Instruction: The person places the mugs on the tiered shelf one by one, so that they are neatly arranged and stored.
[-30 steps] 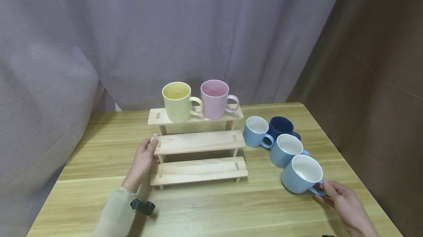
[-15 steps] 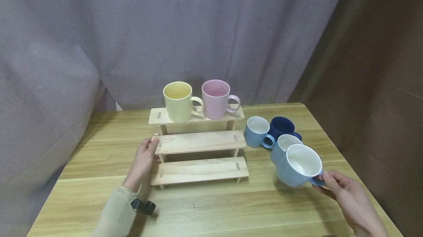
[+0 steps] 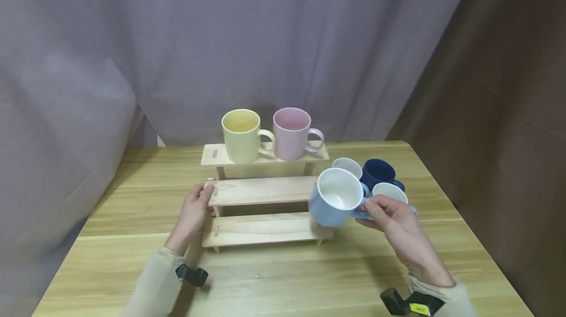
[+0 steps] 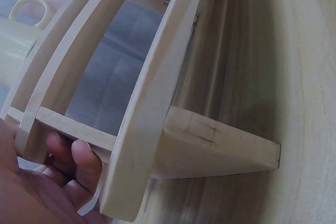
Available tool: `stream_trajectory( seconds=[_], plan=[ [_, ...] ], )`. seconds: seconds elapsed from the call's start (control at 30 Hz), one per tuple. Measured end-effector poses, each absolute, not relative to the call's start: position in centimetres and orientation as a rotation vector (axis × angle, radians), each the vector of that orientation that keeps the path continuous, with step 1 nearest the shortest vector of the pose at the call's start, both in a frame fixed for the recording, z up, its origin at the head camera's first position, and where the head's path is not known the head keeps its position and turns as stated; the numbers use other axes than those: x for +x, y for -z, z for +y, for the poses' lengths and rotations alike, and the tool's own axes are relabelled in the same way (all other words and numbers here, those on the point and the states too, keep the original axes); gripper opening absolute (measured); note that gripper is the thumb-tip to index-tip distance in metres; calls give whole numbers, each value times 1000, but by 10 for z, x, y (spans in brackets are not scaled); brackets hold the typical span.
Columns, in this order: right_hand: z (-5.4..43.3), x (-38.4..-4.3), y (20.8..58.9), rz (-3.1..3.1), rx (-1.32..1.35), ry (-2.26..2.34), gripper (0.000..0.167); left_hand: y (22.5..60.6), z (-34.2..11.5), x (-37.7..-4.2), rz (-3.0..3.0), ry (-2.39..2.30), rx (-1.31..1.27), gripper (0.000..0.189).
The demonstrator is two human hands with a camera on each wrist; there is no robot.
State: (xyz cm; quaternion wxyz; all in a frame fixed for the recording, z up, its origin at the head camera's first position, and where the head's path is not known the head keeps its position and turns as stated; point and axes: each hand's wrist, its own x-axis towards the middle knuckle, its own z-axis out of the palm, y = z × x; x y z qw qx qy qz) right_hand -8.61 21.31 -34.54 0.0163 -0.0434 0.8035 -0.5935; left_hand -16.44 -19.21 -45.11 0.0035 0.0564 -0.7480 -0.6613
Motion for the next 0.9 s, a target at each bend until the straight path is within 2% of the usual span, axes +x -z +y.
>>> stream_trajectory(
  seconds=[0.2,0.43,0.9],
  plan=[
    [166,-113,341,2385,-237,1870,31,448,-192,-166,-2347,2063,168,47],
    [125,-139,348,2270,-230,1915,28,450,-192,-166,-2356,2064,155,47],
    [88,-158,354,2257,-205,1885,27,451,-191,-164,-2342,2073,179,45]
  ],
)
